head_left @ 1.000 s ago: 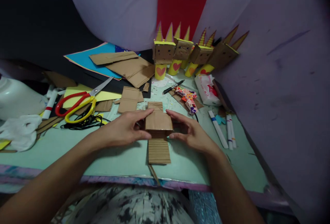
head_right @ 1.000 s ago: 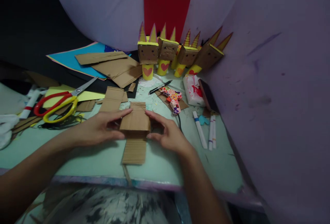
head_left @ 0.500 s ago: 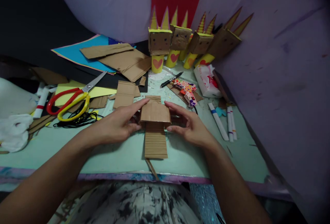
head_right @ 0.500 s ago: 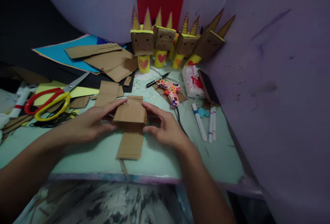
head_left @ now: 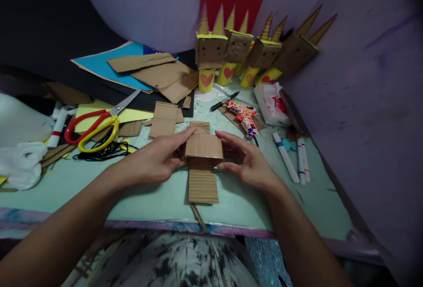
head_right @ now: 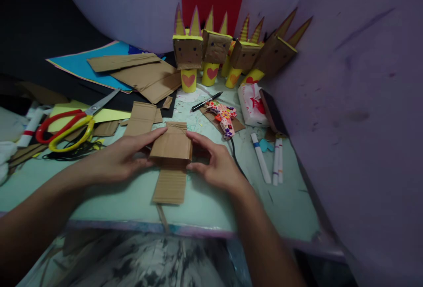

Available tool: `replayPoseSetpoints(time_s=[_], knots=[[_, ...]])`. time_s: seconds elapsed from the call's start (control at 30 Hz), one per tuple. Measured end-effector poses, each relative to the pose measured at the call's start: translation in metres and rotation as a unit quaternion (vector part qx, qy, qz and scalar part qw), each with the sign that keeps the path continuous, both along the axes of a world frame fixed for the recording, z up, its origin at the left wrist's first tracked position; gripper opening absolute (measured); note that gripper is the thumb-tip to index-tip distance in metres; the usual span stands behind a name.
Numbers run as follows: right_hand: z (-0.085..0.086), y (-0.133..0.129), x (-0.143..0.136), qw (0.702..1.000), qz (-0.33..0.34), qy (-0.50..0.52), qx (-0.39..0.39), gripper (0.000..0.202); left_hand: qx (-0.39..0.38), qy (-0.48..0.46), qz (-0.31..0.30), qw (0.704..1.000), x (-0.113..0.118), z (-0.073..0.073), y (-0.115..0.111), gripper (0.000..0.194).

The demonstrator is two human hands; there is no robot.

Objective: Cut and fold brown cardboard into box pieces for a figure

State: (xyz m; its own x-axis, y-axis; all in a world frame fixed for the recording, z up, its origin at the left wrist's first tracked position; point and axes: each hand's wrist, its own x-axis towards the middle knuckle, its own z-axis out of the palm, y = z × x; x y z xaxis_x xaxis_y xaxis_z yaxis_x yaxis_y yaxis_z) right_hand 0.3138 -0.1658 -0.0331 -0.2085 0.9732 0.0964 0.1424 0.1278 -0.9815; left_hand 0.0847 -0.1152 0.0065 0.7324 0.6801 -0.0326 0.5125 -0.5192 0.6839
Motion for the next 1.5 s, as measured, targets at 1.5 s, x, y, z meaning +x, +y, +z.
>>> replayPoseSetpoints(time_s=[1.5], knots=[[-0.0068,0.0002,-0.0047,0.999,-0.003,0.040,-0.022,0.065,0.003,-0.035,0.020,0.999,0.0067,-0.0038,-0.0052,0.066]])
